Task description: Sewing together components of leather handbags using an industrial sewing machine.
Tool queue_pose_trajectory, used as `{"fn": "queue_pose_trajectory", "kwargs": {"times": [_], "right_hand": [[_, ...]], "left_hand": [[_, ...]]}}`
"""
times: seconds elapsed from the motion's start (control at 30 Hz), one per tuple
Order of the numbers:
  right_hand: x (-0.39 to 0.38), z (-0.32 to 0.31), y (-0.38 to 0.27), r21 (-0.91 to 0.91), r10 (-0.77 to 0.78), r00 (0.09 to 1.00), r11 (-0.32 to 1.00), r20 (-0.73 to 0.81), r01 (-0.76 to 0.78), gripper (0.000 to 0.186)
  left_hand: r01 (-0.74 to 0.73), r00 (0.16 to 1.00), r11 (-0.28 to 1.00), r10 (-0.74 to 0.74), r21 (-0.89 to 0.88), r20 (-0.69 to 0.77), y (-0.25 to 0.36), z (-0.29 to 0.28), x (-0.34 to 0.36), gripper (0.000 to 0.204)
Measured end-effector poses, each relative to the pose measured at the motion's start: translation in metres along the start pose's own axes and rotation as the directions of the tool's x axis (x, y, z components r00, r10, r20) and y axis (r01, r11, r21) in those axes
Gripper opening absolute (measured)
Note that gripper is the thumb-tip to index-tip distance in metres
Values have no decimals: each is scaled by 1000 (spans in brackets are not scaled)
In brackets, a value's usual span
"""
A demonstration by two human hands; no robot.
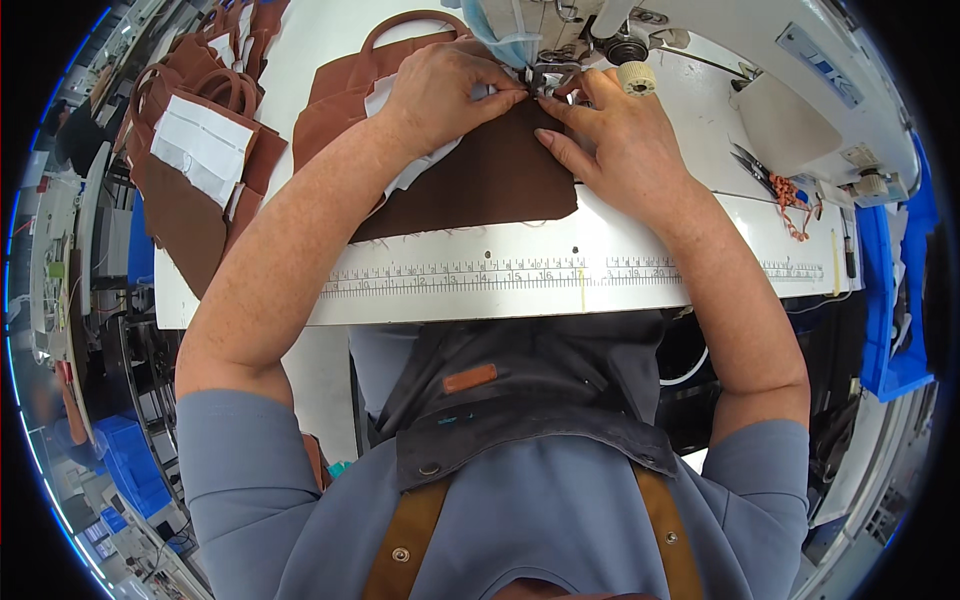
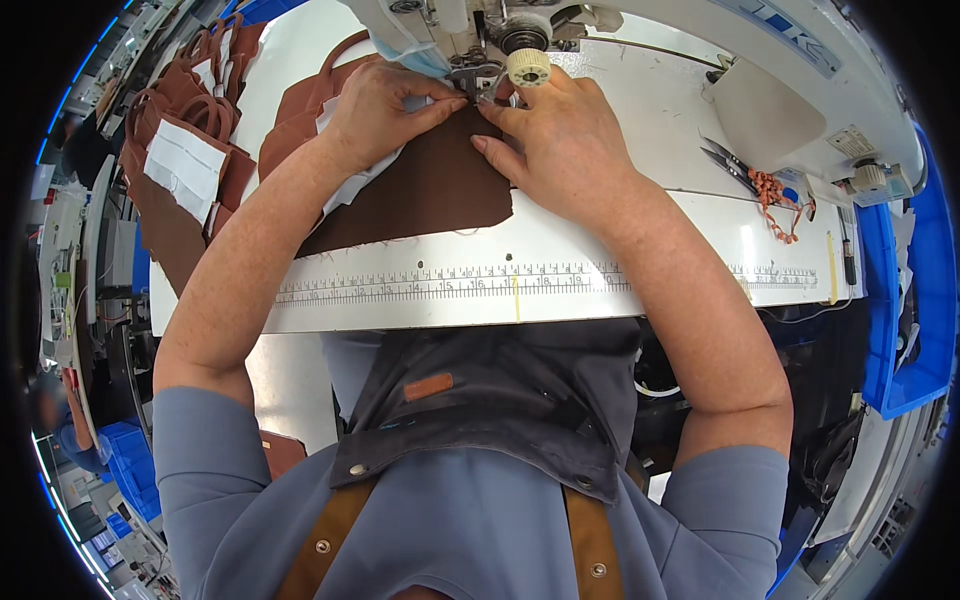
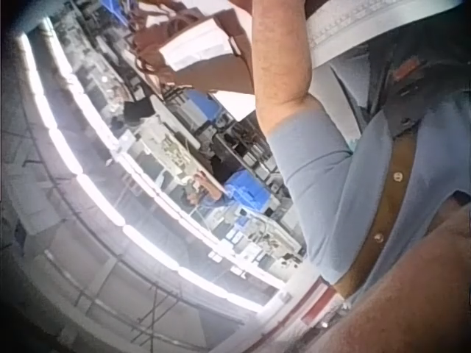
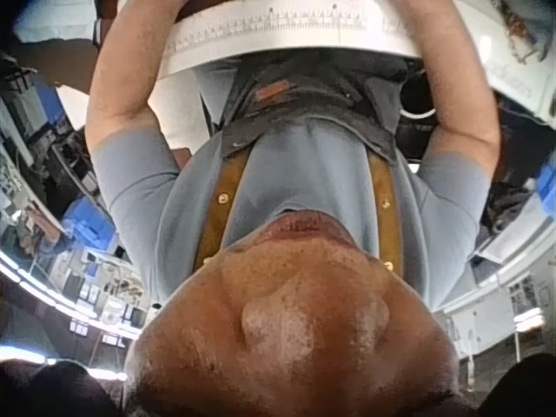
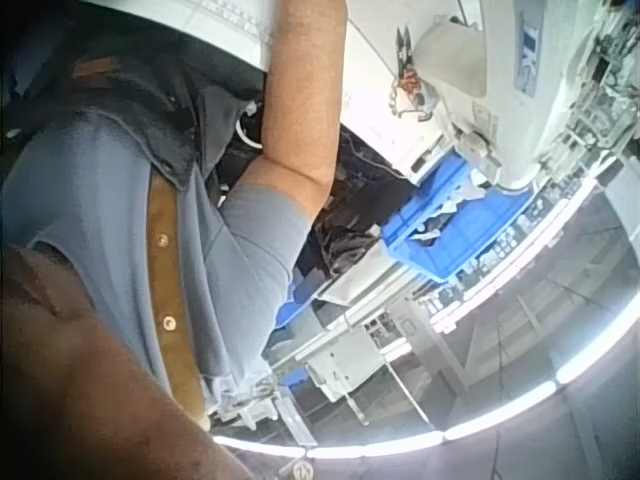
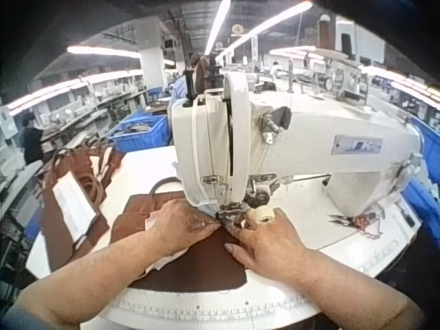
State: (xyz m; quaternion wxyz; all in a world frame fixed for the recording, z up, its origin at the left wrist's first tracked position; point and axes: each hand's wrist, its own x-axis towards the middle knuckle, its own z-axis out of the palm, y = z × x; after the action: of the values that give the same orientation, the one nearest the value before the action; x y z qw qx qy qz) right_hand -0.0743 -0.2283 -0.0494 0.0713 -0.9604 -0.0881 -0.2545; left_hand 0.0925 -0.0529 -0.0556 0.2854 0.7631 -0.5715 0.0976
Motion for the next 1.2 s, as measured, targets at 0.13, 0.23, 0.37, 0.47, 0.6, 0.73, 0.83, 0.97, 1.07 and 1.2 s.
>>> {"fn": "queue_pose_trajectory", "kwargs": {"times": [0.13,0.23,0.37,0.47,0.6,0.73,0.83,0.97,1.07,1.2], "right_hand": [[1,-2,-2,5,-20,1000,1000,-10,20,33],[-1,-4,0,-3,-11,1000,1000,-5,11,31],[-4,-5,7,64,-8,1000,998,-20,9,27],[-2,-5,6,73,-12,999,997,-35,15,25],[-1,-7,1,70,-32,998,997,-51,35,24],[-1,-6,1,51,-27,998,998,-50,30,24],[0,-6,1,36,-38,998,999,-53,40,24],[-2,-3,2,19,-26,999,999,-35,27,26],[-3,-4,3,19,-22,999,1000,-38,23,26],[-1,-6,2,63,-31,999,997,-33,33,23]], "left_hand": [[-64,998,997,65,-40,21,-7,-7,6,20],[42,982,986,-70,159,173,13,-26,8,19],[-77,982,831,-31,551,185,62,-26,-17,30],[-97,995,938,80,332,62,86,-19,-37,31],[61,998,991,-64,116,23,73,-7,-48,37],[31,999,992,-35,125,27,70,-4,-49,40],[38,998,991,-45,130,51,69,-6,-48,41],[25,997,992,-33,128,65,63,-4,-46,41],[-27,996,994,18,107,85,52,-10,-42,40],[-172,971,979,188,-108,151,5,-22,-27,31]]}}
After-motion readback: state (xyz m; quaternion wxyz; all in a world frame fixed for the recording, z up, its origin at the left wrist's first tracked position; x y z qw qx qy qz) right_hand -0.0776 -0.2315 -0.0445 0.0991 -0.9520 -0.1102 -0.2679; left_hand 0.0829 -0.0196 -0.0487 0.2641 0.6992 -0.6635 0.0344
